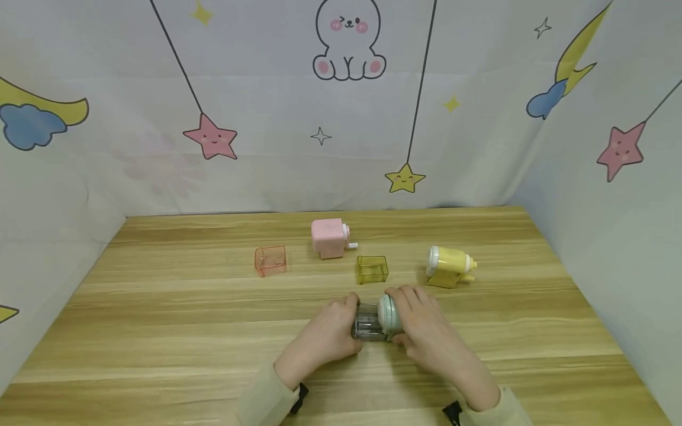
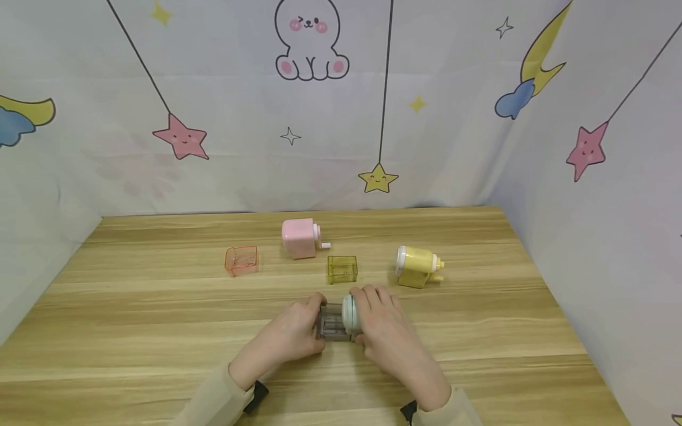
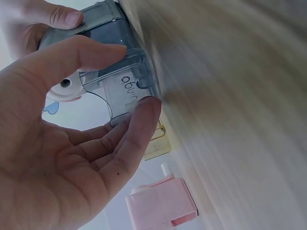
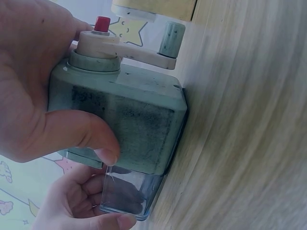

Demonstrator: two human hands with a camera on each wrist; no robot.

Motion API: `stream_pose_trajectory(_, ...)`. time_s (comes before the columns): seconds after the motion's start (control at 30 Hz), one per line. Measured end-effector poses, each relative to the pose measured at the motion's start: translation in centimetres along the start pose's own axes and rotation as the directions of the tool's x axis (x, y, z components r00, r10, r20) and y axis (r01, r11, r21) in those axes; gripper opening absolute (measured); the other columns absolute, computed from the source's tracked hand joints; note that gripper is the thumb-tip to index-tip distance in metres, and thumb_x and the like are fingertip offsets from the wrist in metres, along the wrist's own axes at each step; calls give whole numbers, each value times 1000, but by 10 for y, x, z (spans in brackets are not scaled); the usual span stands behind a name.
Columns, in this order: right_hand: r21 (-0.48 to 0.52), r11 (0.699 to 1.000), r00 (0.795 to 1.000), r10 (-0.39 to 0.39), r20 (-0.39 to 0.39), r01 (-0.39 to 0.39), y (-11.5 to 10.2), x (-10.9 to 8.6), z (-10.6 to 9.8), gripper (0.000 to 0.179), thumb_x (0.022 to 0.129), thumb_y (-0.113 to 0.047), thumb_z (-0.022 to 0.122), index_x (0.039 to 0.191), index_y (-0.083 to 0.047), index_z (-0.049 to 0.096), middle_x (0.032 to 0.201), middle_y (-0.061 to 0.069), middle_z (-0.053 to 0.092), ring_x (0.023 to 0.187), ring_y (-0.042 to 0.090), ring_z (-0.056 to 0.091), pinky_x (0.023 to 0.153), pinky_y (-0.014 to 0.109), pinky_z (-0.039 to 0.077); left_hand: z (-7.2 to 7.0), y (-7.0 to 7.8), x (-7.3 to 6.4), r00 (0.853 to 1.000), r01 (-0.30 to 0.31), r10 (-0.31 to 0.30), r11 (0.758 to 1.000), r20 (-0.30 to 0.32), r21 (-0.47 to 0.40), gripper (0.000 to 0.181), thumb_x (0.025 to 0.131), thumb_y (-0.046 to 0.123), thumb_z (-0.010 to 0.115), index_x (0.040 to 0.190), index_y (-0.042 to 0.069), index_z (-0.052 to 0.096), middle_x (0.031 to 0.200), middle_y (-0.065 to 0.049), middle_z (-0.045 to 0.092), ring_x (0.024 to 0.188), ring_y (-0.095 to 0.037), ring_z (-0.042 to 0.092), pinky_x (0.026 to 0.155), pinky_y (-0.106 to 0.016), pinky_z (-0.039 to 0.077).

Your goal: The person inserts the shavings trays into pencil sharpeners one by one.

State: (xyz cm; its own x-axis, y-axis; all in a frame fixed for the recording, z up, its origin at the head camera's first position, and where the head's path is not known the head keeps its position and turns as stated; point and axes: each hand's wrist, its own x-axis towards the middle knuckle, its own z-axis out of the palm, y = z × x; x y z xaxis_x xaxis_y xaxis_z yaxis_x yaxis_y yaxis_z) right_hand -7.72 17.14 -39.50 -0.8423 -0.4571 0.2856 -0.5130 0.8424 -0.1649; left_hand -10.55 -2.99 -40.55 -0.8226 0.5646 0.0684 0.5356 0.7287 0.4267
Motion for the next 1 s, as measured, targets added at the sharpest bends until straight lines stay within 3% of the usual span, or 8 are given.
stream_pose_trajectory(0.33, -2, 1000, 1000, 10, 12, -10, 0, 0, 0, 81, 58, -15, 89, 128, -3, 50, 115, 8, 58, 108, 25, 51, 99, 44, 45, 0, 3, 1, 1000, -1, 1, 1000, -3, -13, 57, 62, 10, 81, 109, -1, 52, 89, -11, 65, 73, -18, 62, 61, -26, 53)
stream_pose_trajectory(1.0, -2, 1000, 1000, 7, 12, -7, 0, 1, 0, 79, 59, -14, 88, 128, -3, 50, 116, 8, 58, 110, 26, 51, 97, 44, 47, 0, 7, 11, 997, -30, 32, 999, 70, -32, 53, 66, 9, 80, 109, -2, 52, 87, -10, 66, 74, -16, 64, 62, -23, 53)
